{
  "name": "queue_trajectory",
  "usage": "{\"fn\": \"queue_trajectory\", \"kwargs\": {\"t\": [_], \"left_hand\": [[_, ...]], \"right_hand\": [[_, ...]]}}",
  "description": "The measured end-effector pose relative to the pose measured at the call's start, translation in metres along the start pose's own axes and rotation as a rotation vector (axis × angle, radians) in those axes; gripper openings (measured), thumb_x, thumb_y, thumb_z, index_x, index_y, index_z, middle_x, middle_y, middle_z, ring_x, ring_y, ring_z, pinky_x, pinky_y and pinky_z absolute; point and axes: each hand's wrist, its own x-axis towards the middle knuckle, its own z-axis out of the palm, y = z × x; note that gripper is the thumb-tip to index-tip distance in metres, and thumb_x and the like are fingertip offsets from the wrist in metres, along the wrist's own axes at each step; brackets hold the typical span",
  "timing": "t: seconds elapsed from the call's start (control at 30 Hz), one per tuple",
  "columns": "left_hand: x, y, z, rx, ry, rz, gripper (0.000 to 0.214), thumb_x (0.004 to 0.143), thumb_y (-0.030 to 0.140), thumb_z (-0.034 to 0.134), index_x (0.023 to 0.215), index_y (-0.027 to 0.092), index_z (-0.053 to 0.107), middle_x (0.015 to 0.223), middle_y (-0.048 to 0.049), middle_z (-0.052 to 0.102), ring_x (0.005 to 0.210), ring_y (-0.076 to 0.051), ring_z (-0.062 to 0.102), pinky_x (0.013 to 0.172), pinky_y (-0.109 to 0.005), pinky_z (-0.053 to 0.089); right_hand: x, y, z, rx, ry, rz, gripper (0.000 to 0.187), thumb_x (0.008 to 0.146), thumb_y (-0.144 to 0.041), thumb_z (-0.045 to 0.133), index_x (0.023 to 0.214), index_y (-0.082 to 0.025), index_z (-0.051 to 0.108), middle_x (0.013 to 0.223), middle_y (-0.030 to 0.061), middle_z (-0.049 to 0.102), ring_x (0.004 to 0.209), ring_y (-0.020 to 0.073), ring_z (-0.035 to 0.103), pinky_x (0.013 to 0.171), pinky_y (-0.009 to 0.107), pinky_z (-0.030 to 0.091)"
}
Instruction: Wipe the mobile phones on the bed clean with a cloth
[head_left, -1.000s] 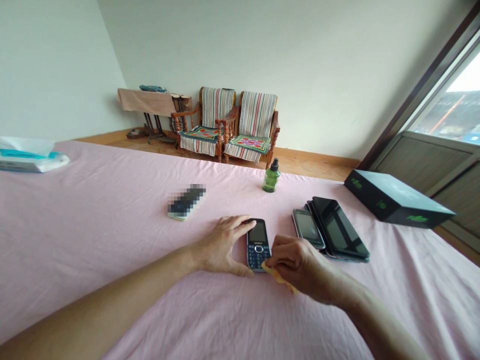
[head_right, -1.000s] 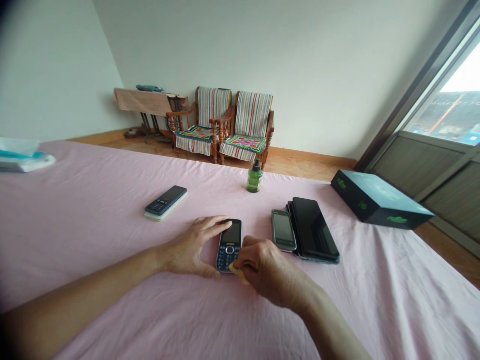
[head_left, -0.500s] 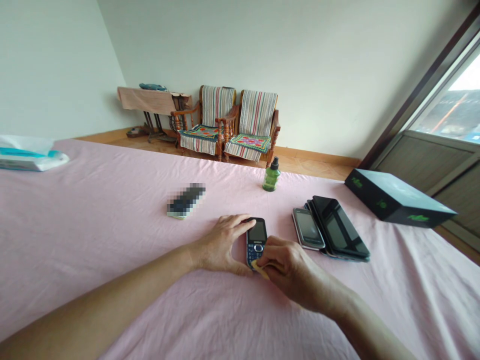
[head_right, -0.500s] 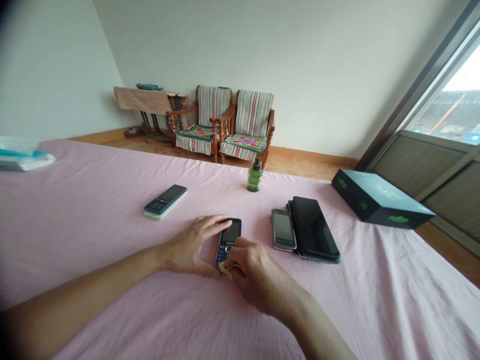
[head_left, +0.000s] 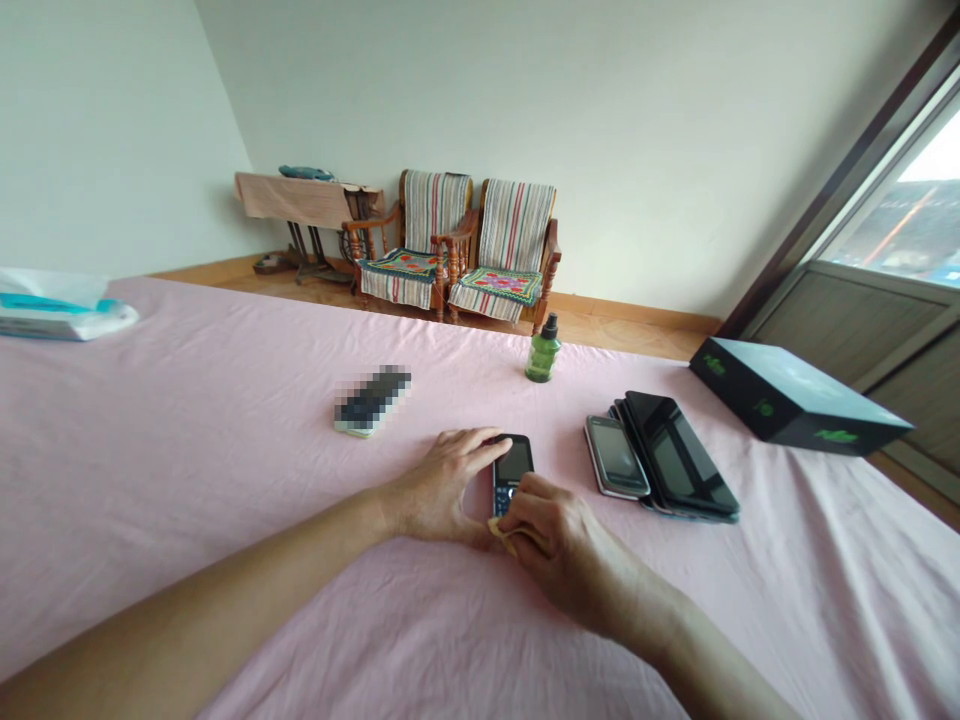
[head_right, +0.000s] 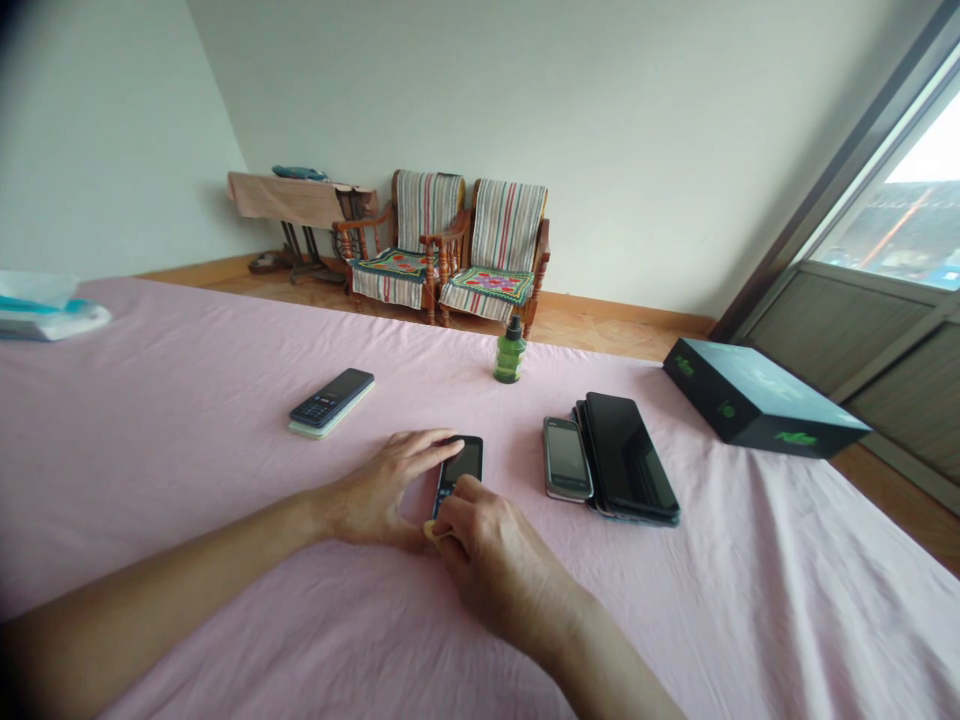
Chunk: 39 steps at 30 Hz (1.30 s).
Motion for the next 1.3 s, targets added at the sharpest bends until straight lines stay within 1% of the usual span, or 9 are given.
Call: {"fn": "queue_trajectory", "kwargs": {"t": [0.1, 0.2, 0.3, 0.4, 0.53, 0.7, 0.87, 1.07, 1.3], "left_hand": [[0.0, 0.001, -0.001, 0.007, -0.009, -0.002, 0.096, 0.062, 0.063, 0.074, 0.139, 0.019, 0.039, 0.143, -0.0155, 0.039, 0.129, -0.036, 0.039, 0.107, -0.048, 0.029], [0.0, 0.002, -0.003, 0.017, -0.03, -0.003, 0.1, 0.062, 0.066, 0.073, 0.14, 0.016, 0.038, 0.144, -0.0172, 0.038, 0.13, -0.036, 0.037, 0.107, -0.05, 0.028], [0.0, 0.002, -0.005, 0.015, -0.039, 0.001, 0.1, 0.063, 0.068, 0.071, 0.141, 0.016, 0.037, 0.145, -0.017, 0.038, 0.131, -0.036, 0.036, 0.108, -0.051, 0.027], [0.0, 0.001, -0.005, 0.008, -0.038, 0.003, 0.099, 0.063, 0.069, 0.07, 0.141, 0.018, 0.037, 0.145, -0.0165, 0.037, 0.131, -0.036, 0.036, 0.108, -0.052, 0.027], [0.0, 0.001, -0.004, -0.001, -0.038, 0.009, 0.1, 0.063, 0.069, 0.071, 0.141, 0.018, 0.037, 0.145, -0.017, 0.037, 0.131, -0.037, 0.035, 0.107, -0.052, 0.026], [-0.001, -0.001, -0.002, -0.002, -0.034, 0.009, 0.101, 0.062, 0.069, 0.071, 0.141, 0.018, 0.036, 0.145, -0.0169, 0.036, 0.131, -0.037, 0.035, 0.107, -0.051, 0.027], [0.0, -0.001, -0.002, -0.009, -0.029, 0.01, 0.1, 0.062, 0.07, 0.07, 0.142, 0.019, 0.036, 0.146, -0.0163, 0.036, 0.132, -0.037, 0.035, 0.107, -0.051, 0.027], [0.0, 0.0, -0.003, -0.002, -0.046, 0.0, 0.1, 0.064, 0.07, 0.07, 0.142, 0.017, 0.036, 0.145, -0.0175, 0.036, 0.132, -0.037, 0.034, 0.107, -0.053, 0.026], [-0.001, -0.003, -0.001, 0.009, -0.023, 0.029, 0.101, 0.063, 0.07, 0.07, 0.141, 0.015, 0.036, 0.145, -0.018, 0.036, 0.131, -0.036, 0.035, 0.108, -0.051, 0.027]], "right_hand": [[-0.002, 0.004, -0.003, -0.004, -0.025, -0.006, 0.022, 0.083, 0.001, 0.05, 0.069, -0.016, 0.057, 0.078, -0.0005, 0.053, 0.068, 0.0087, 0.051, 0.059, 0.021, 0.034], [-0.005, 0.015, -0.013, -0.063, -0.036, 0.028, 0.024, 0.078, 0.004, 0.05, 0.069, -0.016, 0.058, 0.075, -0.0013, 0.053, 0.065, 0.0085, 0.05, 0.058, 0.021, 0.034], [-0.007, 0.024, -0.024, -0.154, 0.013, 0.081, 0.024, 0.078, 0.004, 0.05, 0.068, -0.016, 0.059, 0.072, -0.0007, 0.054, 0.065, 0.0099, 0.052, 0.06, 0.023, 0.035], [-0.006, 0.023, -0.029, -0.139, 0.072, 0.089, 0.023, 0.078, 0.003, 0.052, 0.073, -0.016, 0.064, 0.075, 0.0009, 0.057, 0.069, 0.0114, 0.055, 0.063, 0.023, 0.038], [-0.002, 0.015, -0.023, -0.041, 0.101, 0.064, 0.023, 0.079, 0.002, 0.055, 0.076, -0.017, 0.068, 0.077, 0.001, 0.06, 0.069, 0.0106, 0.057, 0.063, 0.022, 0.04], [-0.001, 0.014, -0.013, 0.017, 0.069, 0.028, 0.03, 0.076, 0.006, 0.052, 0.077, -0.018, 0.069, 0.08, 0.0, 0.059, 0.07, 0.009, 0.057, 0.063, 0.02, 0.04], [-0.005, 0.021, -0.021, -0.063, 0.014, 0.08, 0.029, 0.071, 0.008, 0.051, 0.069, -0.017, 0.066, 0.073, -0.001, 0.058, 0.065, 0.0093, 0.055, 0.06, 0.021, 0.038], [-0.001, 0.023, -0.026, -0.134, 0.189, 0.081, 0.023, 0.075, 0.004, 0.052, 0.073, -0.016, 0.062, 0.074, 0.0001, 0.056, 0.067, 0.0114, 0.055, 0.062, 0.024, 0.039], [0.0, 0.021, -0.014, -0.061, 0.083, 0.083, 0.032, 0.071, 0.009, 0.047, 0.075, -0.017, 0.065, 0.078, 0.0007, 0.056, 0.07, 0.0112, 0.055, 0.064, 0.023, 0.04]]}}
